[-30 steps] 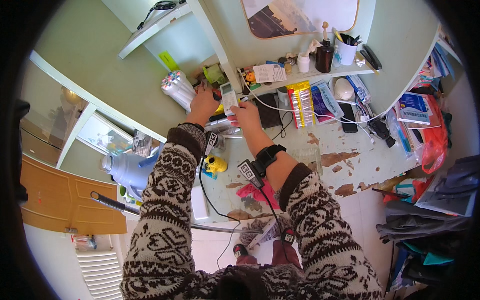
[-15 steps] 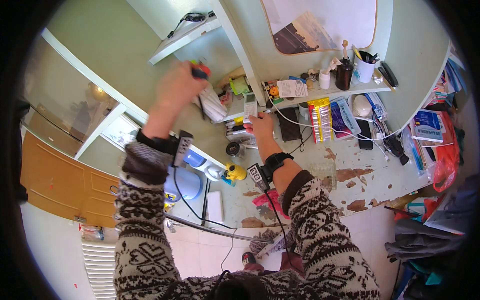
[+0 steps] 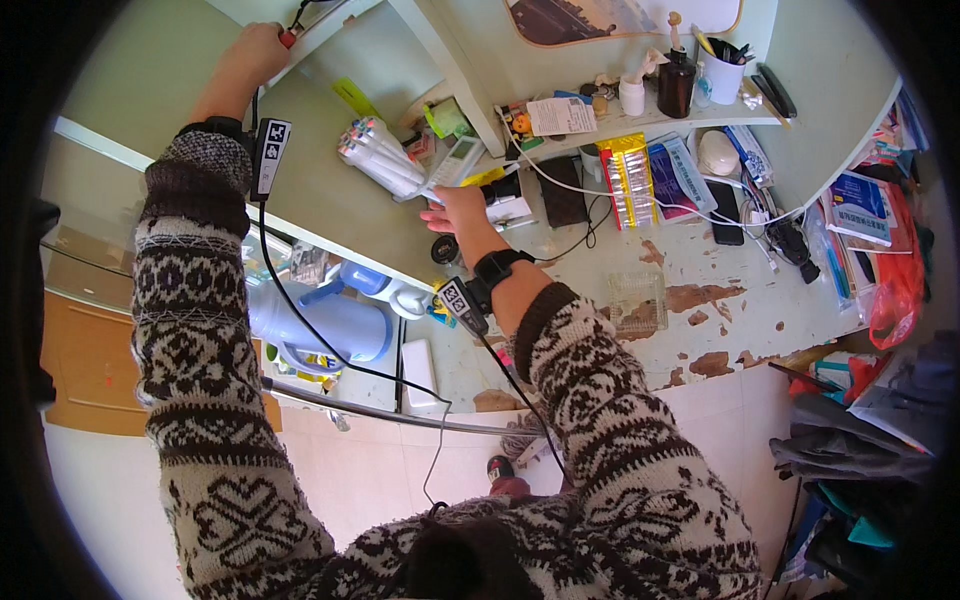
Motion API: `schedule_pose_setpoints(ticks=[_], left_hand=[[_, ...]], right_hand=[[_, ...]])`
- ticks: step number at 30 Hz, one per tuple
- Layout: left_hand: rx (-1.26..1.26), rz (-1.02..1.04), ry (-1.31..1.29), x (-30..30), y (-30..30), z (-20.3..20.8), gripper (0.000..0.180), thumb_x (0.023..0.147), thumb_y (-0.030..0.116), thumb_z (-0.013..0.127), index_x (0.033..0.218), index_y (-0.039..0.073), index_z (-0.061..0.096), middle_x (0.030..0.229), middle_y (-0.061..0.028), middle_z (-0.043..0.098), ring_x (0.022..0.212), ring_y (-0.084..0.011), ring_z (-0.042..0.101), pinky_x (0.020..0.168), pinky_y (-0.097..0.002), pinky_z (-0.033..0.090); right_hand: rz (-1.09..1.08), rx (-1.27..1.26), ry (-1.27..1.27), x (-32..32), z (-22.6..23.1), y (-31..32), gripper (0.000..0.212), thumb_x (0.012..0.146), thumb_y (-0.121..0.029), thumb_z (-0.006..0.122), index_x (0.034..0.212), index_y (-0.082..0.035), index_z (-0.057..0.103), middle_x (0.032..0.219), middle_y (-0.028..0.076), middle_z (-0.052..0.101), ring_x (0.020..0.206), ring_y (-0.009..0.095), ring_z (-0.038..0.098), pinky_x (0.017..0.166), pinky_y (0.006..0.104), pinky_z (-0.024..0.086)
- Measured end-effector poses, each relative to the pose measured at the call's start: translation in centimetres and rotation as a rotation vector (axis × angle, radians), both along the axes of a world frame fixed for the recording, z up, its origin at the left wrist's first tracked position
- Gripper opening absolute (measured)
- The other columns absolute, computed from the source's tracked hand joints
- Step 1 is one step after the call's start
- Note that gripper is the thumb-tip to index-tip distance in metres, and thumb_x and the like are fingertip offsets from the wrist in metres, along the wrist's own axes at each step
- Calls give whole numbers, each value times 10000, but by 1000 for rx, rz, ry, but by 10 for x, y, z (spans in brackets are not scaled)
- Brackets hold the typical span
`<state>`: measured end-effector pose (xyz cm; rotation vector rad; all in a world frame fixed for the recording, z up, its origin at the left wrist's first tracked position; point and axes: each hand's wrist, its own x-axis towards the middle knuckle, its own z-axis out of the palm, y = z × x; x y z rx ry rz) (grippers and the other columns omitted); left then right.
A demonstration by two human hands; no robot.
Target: The person wipes a cluttered desk with a pink cloth, moving items such as a yellow tape dispenser, a white box, and a black device. Then the person mops the tiled floor with a long-handled mop, covering areas near a bed, radiator, and doorway.
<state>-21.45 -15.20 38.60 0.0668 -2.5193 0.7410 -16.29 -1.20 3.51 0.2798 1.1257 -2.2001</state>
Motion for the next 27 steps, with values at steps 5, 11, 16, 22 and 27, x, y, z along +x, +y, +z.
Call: schedule_pose_setpoints(ticks=[5,11,16,22,27], left_hand=[[149,234,-110,11,5,4,287,836,196,542,1071,68,646,1126,-203,613,1025,-345,603,840,-450,497],[135,180,182,37,8,-3,312,822,173,571,1124,98,577,1122,-150,568,1032,-347,586,819,-451,516],[140,39,271,59,16,-7,358,814,173,576,1168,120,559,1152,-164,570,1045,-331,579,844,-445,501],[233,-600,285,166,34,-25,392,719,5,653,1098,3,552,1211,-200,519,1088,-397,522,909,-410,449],[300,-605,141,249,22,-60,340,776,78,662,1109,66,590,1177,-136,565,1019,-323,592,819,-375,513]], right_hand=[[31,58,38,-2,3,-16,326,831,-258,671,873,51,575,702,129,630,582,241,664,472,325,535],[-193,205,151,-4,2,-30,327,852,-265,657,763,39,576,644,126,643,501,193,630,399,295,476],[-280,225,180,-7,-5,-42,362,866,-259,645,720,62,563,613,133,644,472,195,635,380,306,478],[-139,157,219,-23,-4,-32,327,832,-214,695,855,92,584,728,177,654,554,234,664,443,317,530],[48,133,185,-18,11,-7,334,830,-243,690,978,35,580,908,163,676,746,241,687,631,315,572]])
